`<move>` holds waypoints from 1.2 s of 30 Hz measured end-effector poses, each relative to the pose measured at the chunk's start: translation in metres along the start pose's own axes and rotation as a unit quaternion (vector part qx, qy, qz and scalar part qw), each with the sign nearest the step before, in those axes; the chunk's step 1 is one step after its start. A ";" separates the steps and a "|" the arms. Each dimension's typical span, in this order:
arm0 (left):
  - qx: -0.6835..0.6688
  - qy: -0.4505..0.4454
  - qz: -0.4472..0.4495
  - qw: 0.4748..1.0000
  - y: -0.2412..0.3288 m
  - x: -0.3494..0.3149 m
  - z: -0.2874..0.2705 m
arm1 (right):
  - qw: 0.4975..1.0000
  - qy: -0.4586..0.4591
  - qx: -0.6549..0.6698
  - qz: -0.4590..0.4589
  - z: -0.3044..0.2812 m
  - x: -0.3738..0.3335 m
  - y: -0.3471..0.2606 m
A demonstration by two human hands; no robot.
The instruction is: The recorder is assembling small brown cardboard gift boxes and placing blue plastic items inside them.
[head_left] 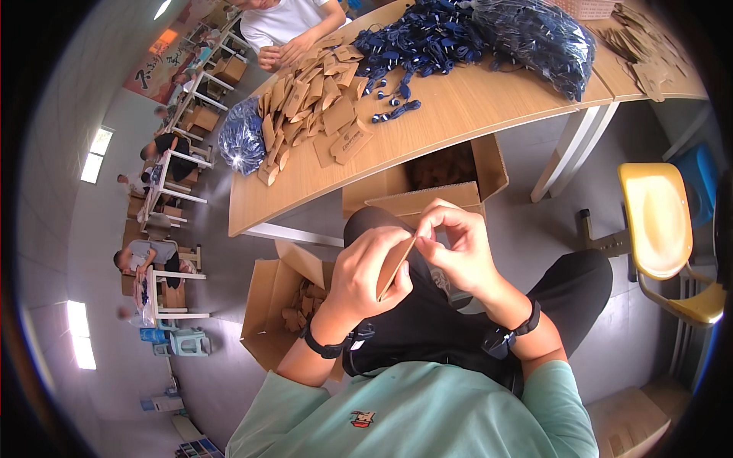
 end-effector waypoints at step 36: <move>-0.299 0.006 -0.156 0.941 -0.033 -0.016 0.008 | 0.934 0.034 -0.281 -0.220 0.021 -0.011 -0.050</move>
Point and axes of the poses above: each hand's wrist, its own x-axis towards the middle knuckle, its own z-axis out of the palm, y = z × x, the point moved 10 cm from there along x, towards the middle knuckle, and after that the axes turned 6 degrees about x, right-handed, at the moved point
